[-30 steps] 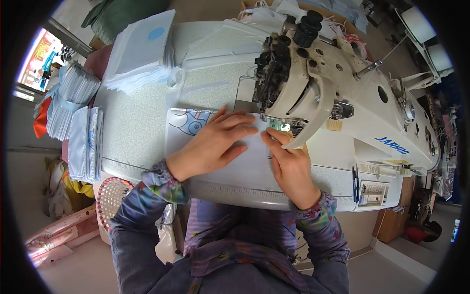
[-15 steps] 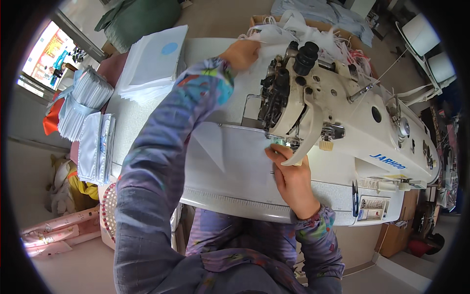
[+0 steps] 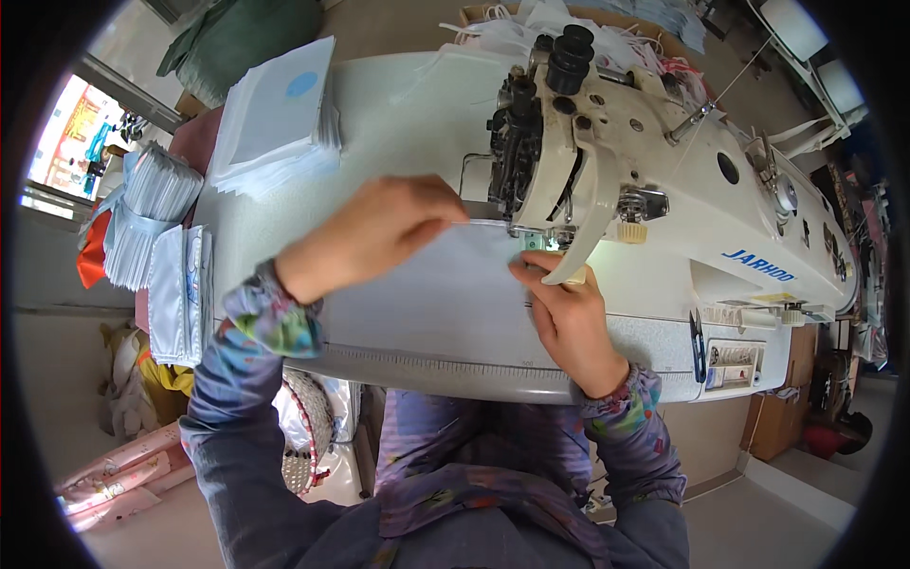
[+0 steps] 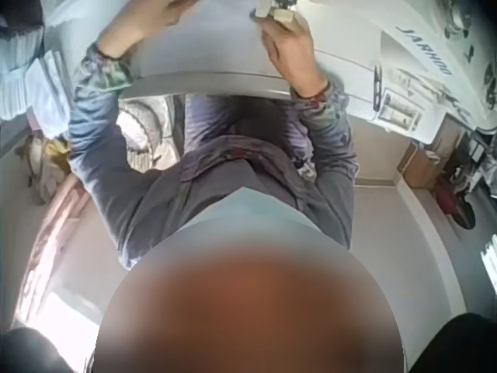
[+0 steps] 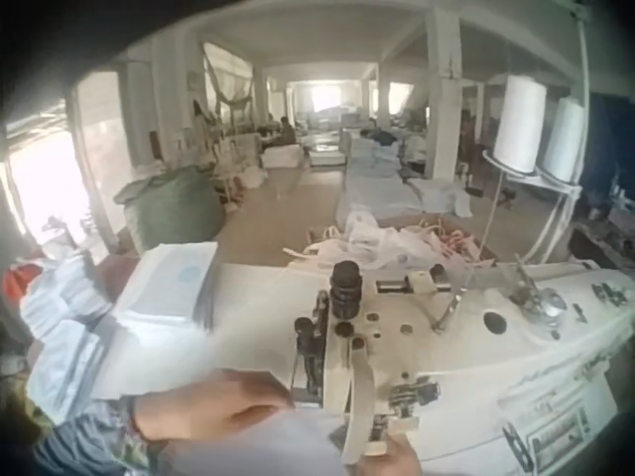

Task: Sewing the edges of fabric pouches using an industrial sewing machine.

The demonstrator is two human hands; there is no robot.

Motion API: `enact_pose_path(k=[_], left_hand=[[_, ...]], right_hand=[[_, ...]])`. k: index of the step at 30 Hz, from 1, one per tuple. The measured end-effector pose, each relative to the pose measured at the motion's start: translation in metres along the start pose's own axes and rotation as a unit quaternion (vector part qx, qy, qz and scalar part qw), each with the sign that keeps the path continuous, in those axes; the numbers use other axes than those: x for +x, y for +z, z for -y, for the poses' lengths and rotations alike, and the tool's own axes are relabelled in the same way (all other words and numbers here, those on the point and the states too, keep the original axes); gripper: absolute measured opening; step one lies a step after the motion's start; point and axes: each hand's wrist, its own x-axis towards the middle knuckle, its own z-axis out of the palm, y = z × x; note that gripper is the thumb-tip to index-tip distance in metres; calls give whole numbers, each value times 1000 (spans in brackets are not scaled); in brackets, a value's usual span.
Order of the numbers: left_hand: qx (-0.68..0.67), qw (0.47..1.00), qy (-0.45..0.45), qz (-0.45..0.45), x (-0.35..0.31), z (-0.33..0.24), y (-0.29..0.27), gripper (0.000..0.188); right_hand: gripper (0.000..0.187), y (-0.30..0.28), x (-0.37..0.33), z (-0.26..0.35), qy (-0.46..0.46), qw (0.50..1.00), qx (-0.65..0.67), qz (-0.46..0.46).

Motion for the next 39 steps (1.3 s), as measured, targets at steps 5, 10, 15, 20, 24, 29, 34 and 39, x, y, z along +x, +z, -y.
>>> enact_pose_path(k=[5, 10, 15, 20, 24, 29, 34, 39], left_hand=[[71, 992, -35, -100, -40, -37, 95, 31], [25, 994, -20, -108, -52, -30, 97, 40], [23, 996, 2, -86, -42, -13, 88, 33], [36, 995, 20, -94, -27, 4, 81, 36], [33, 996, 42, -72, -17, 18, 75, 42], [30, 996, 45, -72, -6, 30, 72, 47], [30, 995, 44, -87, 7, 45, 67, 47], [31, 996, 36, -74, 14, 54, 63, 48]], right_hand=[[55, 2, -4, 3, -7, 1000, -10, 23], [55, -7, -7, 4, -27, 998, -11, 47], [56, -7, -1, 6, -8, 997, -25, 72], [57, -5, 4, 6, -3, 998, -17, 63], [57, -1, 0, 0, 9, 997, -23, 74], [58, -3, 5, 5, 11, 996, -56, 68], [58, -2, 7, 5, 11, 997, -43, 62], [56, 0, 8, 4, 8, 998, -38, 50]])
